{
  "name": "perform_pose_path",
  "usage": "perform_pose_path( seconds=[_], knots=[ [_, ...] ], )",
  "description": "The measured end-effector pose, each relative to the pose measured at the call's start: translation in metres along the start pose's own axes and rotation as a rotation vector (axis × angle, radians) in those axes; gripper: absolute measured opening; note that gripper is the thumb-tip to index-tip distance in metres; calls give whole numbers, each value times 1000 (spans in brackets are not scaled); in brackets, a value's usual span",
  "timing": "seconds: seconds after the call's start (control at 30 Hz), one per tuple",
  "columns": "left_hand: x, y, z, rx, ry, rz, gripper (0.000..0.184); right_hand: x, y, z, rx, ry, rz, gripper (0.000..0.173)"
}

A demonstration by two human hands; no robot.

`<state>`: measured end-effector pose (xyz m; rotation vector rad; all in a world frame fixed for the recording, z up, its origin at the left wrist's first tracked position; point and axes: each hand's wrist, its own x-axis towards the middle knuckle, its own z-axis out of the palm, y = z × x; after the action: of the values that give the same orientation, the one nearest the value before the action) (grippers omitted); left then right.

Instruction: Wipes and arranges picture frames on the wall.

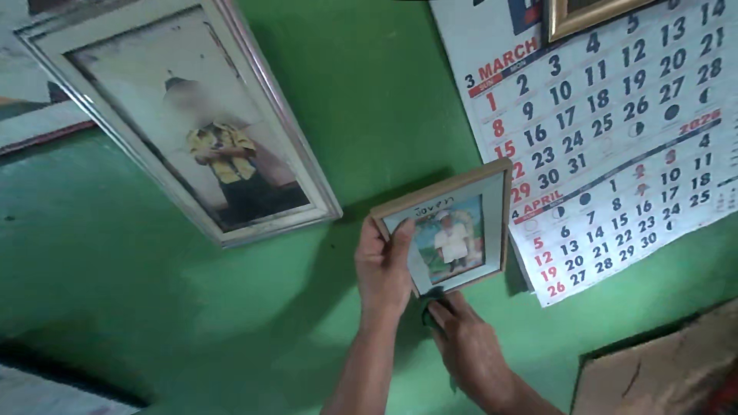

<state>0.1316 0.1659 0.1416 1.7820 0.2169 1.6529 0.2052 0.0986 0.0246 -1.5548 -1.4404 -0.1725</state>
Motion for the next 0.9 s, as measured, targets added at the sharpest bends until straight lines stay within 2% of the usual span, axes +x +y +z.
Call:
perform_pose_path(
  seconds=[0.07, 0.13, 0.33, 0.43, 0.53, 0.67, 0.8, 0.9],
  knots=[
    [1, 2, -2, 5, -21, -18, 23, 1, 2, -2, -10, -33, 2, 32],
    [1, 2, -2, 8, -30, -16, 23, 1, 14, -7, -62, 7, -66, 31],
    [3, 1, -6, 6, -57, -7, 22, 9, 72, -71, -328, 74, -92, 33],
    [3, 2, -7, 13, -72, -11, 24, 11, 85, -87, -457, 73, -123, 35],
    [4, 0, -6, -3, -59, -1, 23, 13, 74, -82, -464, 38, -107, 33],
    [5, -1, -2, -26, -36, 20, 22, 10, 46, -55, -313, -5, -113, 30],
    [4, 0, -4, 5, -43, 21, 22, 13, 5, -29, -163, -177, -13, 30],
    [4, 0, -3, 15, -34, 20, 22, 21, -12, -35, -47, -440, 183, 40]
  ],
)
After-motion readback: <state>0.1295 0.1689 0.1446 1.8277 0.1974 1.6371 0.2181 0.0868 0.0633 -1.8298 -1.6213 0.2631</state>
